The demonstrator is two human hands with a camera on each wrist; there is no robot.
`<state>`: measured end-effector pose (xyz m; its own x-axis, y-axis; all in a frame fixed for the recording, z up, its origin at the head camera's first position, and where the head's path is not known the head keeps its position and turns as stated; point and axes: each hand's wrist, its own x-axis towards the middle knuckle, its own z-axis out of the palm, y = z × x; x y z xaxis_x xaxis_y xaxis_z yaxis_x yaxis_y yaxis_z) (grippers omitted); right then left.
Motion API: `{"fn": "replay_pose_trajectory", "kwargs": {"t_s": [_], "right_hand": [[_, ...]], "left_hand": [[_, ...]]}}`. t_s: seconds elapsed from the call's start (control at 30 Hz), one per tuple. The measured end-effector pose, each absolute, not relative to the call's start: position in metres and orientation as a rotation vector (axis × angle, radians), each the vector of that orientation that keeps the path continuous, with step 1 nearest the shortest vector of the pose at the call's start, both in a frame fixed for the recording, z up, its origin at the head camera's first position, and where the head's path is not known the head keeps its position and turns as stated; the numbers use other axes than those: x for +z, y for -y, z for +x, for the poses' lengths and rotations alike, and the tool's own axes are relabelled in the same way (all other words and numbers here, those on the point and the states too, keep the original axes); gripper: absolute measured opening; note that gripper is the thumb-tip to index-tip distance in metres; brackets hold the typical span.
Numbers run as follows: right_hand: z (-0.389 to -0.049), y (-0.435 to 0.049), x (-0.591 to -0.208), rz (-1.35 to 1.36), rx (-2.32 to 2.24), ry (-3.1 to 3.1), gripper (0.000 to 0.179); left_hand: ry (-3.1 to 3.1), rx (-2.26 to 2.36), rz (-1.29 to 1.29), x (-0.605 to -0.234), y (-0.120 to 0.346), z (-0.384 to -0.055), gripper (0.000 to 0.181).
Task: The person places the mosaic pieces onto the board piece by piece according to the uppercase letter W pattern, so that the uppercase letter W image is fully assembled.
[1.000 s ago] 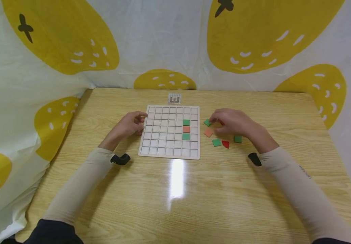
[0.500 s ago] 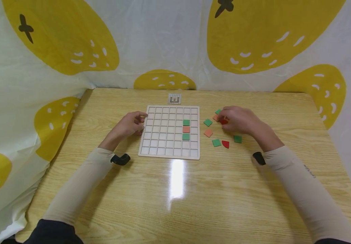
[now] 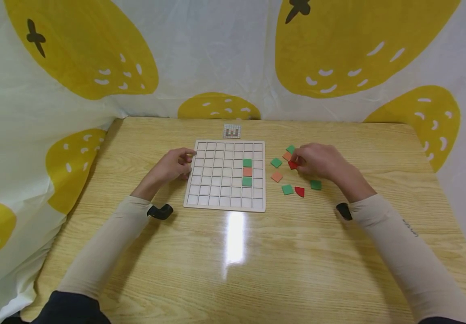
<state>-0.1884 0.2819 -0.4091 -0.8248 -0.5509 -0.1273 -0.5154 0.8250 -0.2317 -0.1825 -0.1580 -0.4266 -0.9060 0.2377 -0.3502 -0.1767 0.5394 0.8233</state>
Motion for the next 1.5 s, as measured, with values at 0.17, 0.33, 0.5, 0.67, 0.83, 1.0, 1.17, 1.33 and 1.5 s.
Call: {"fn": "replay_pose_trajectory", "kwargs": {"t_s": [0.17, 0.33, 0.5, 0.67, 0.83, 1.0, 1.17, 1.33, 1.5], "right_hand": [[-0.1884, -0.281, -0.4096, -0.882, -0.249, -2.814, 0.025], [-0.1874, -0.2791, -0.4091, -0.951, -0.226, -2.798, 0.022], [-0.187, -0.2783, -0.4078, -0.968, -0.245, -2.792, 0.02], [-0.1868, -0.2784, -0.4073, -0.987, -0.263, -2.778, 0.025], [-0.1863, -0.2787, -0.4095, -1.043, -0.24, -2.762, 0.029], [-0.1857, -0.2771, -0.4092, -1.045, -0.257, -2.757, 0.017], [-0.1846, -0.277, -0.4051, -0.994, -0.261, -2.78, 0.012], [-0.1847, -0.2791, -0.4074, -1.024, -0.302, -2.764, 0.016], [-0.1847, -0.2801, -0.4114, -1.034, -0.333, -2.719, 0.014]], "left_hand": [[-2.359, 1.327, 0.052, -0.427, 0.1585, -0.1832, 0.051], [-2.359, 1.323, 0.049, -0.4282, 0.1586, -0.1842, 0.051], [-2.354, 1.328, 0.043, -0.4284, 0.1584, -0.1839, 0.052], [-2.357, 1.32, 0.038, -0.4283, 0.1583, -0.1841, 0.052], [-2.366, 1.311, 0.039, -0.4285, 0.1577, -0.1845, 0.052], [-2.369, 1.307, 0.037, -0.4272, 0.1569, -0.1838, 0.052], [-2.367, 1.308, 0.034, -0.4264, 0.1569, -0.1826, 0.052], [-2.361, 1.31, 0.029, -0.4264, 0.1574, -0.1825, 0.052], [-2.356, 1.322, 0.039, -0.4258, 0.1568, -0.1829, 0.052]]}}
